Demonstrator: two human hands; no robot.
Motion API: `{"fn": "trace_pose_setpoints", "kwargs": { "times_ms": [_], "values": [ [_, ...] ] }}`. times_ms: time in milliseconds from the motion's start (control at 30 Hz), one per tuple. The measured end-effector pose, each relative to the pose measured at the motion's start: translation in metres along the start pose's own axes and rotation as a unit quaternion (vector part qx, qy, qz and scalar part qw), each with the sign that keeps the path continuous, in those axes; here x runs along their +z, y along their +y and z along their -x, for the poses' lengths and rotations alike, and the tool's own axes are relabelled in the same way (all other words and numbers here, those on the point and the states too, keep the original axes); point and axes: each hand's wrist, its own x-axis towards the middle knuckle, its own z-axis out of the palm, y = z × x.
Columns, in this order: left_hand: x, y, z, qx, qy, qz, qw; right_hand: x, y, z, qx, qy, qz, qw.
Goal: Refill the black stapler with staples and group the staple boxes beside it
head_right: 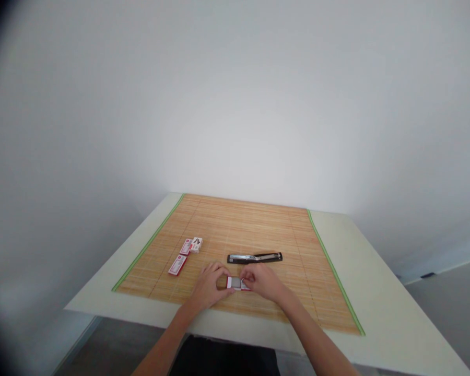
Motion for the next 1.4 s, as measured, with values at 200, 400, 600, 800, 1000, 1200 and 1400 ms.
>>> {"fn": "trace_pose_setpoints", "kwargs": {
  "times_ms": [200, 400, 600, 800, 1000, 1200, 1400],
  "values": [
    [0.002, 0.0, -0.001, 0.0, -0.001, -0.002, 1.0, 0.006, 0.023, 0.023, -0.008, 0.054, -0.099, 0.994],
    [0.0, -0.004, 0.0, 0.0, -0.012, 0.012, 1.0, 0.007, 0.033, 0.037, -0.045, 0.087, -0.152, 0.984],
    [-0.009, -0.012, 0.005, 0.01, -0.036, 0.031, 0.999, 0.011, 0.048, 0.058, -0.013, 0.112, -0.115, 0.987],
    [0.004, -0.002, -0.004, -0.012, -0.045, 0.019, 0.999, 0.026, 0.038, 0.048, -0.003, 0.121, -0.124, 0.985],
    [0.011, 0.001, -0.006, -0.003, -0.037, 0.039, 0.999, 0.034, 0.028, 0.04, 0.02, 0.13, -0.108, 0.985],
    [0.008, -0.015, -0.028, -0.067, 0.062, 0.023, 0.996, 0.04, 0.012, 0.037, 0.029, 0.17, -0.056, 0.983],
    [0.011, -0.021, -0.052, -0.038, 0.031, -0.015, 0.999, 0.044, 0.0, 0.023, 0.043, 0.184, -0.036, 0.981]
  ]
}}
